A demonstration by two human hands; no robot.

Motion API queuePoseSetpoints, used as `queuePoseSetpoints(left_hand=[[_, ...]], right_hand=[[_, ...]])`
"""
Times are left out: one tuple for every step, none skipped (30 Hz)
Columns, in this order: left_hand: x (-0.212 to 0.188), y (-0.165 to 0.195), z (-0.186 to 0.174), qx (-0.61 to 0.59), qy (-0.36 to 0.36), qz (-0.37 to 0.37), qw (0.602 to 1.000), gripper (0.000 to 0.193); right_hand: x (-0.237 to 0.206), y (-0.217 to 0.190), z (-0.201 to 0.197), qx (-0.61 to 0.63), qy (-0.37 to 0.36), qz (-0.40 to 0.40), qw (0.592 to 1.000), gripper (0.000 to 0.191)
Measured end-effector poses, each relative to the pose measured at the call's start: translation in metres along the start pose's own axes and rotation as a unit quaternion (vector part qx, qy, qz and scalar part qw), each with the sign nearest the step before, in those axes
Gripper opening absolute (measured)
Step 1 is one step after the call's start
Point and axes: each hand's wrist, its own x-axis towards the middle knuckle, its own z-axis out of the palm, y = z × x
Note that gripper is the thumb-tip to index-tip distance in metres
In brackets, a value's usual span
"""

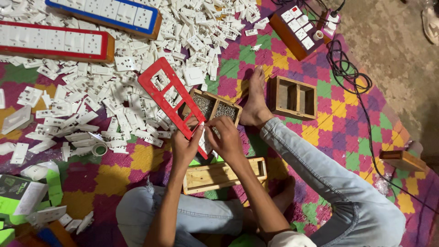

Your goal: The person sits on the floor and assembles white electrical socket modules into a red plastic frame. They pick up small metal screws from a wooden box and insert them into the modules to secure them in place.

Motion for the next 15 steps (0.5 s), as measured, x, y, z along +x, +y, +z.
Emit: queuePoseSetpoints(left_hand=[[0.000, -0.001, -0.001, 0.005, 0.000, 0.002, 1.000, 0.016], [-0.001, -0.002, -0.002, 0.007, 0.004, 0.015, 1.000, 0.015], [-0.001, -0.004, -0.003, 0.009, 0.008, 0.028, 1.000, 0.014], [-0.001, -0.005, -0.004, 0.010, 0.012, 0.040, 0.999, 0.014], [0.000, -0.006, -0.005, 0.010, 0.016, 0.045, 0.999, 0.017], [0.001, -0.008, -0.006, 0.010, 0.020, 0.049, 0.999, 0.020], [0.002, -0.010, -0.007, 0.009, 0.025, 0.054, 0.998, 0.024], [0.004, -0.011, -0.009, -0.029, 0.012, -0.012, 0.999, 0.030], [0.005, -0.013, -0.010, -0.067, -0.002, -0.080, 0.995, 0.036], [0.005, -0.015, -0.011, -0.105, -0.018, -0.148, 0.983, 0.041], [0.005, -0.016, -0.012, -0.104, -0.021, -0.148, 0.983, 0.044], [0.004, -0.018, -0.012, -0.105, -0.023, -0.147, 0.983, 0.046], [0.004, -0.020, -0.012, -0.106, -0.025, -0.146, 0.983, 0.049], [0.004, -0.022, -0.012, -0.098, -0.027, -0.115, 0.988, 0.047], [0.003, -0.024, -0.011, -0.090, -0.029, -0.083, 0.992, 0.044]], right_hand=[[0.001, 0.001, 0.000, 0.000, -0.012, -0.009, 1.000, 0.017], [0.001, 0.002, -0.001, -0.001, -0.021, -0.028, 0.999, 0.020], [0.001, 0.003, -0.004, -0.002, -0.031, -0.048, 0.998, 0.022], [0.002, 0.004, -0.006, -0.004, -0.042, -0.067, 0.997, 0.025], [0.003, 0.006, -0.008, -0.001, -0.051, -0.081, 0.995, 0.025], [0.003, 0.007, -0.010, 0.001, -0.060, -0.095, 0.994, 0.025], [0.004, 0.009, -0.011, 0.004, -0.069, -0.110, 0.992, 0.025], [0.006, 0.010, -0.011, 0.010, -0.077, -0.123, 0.989, 0.026], [0.006, 0.011, -0.011, 0.016, -0.086, -0.133, 0.987, 0.026], [0.006, 0.012, -0.011, 0.023, -0.095, -0.143, 0.985, 0.026], [0.006, 0.013, -0.010, 0.029, -0.094, -0.121, 0.988, 0.025], [0.004, 0.013, -0.008, 0.035, -0.092, -0.099, 0.990, 0.023], [0.001, 0.013, -0.007, 0.041, -0.090, -0.078, 0.992, 0.022], [-0.001, 0.014, -0.006, 0.061, -0.087, -0.055, 0.993, 0.022], [-0.004, 0.015, -0.004, 0.081, -0.083, -0.031, 0.993, 0.023]])
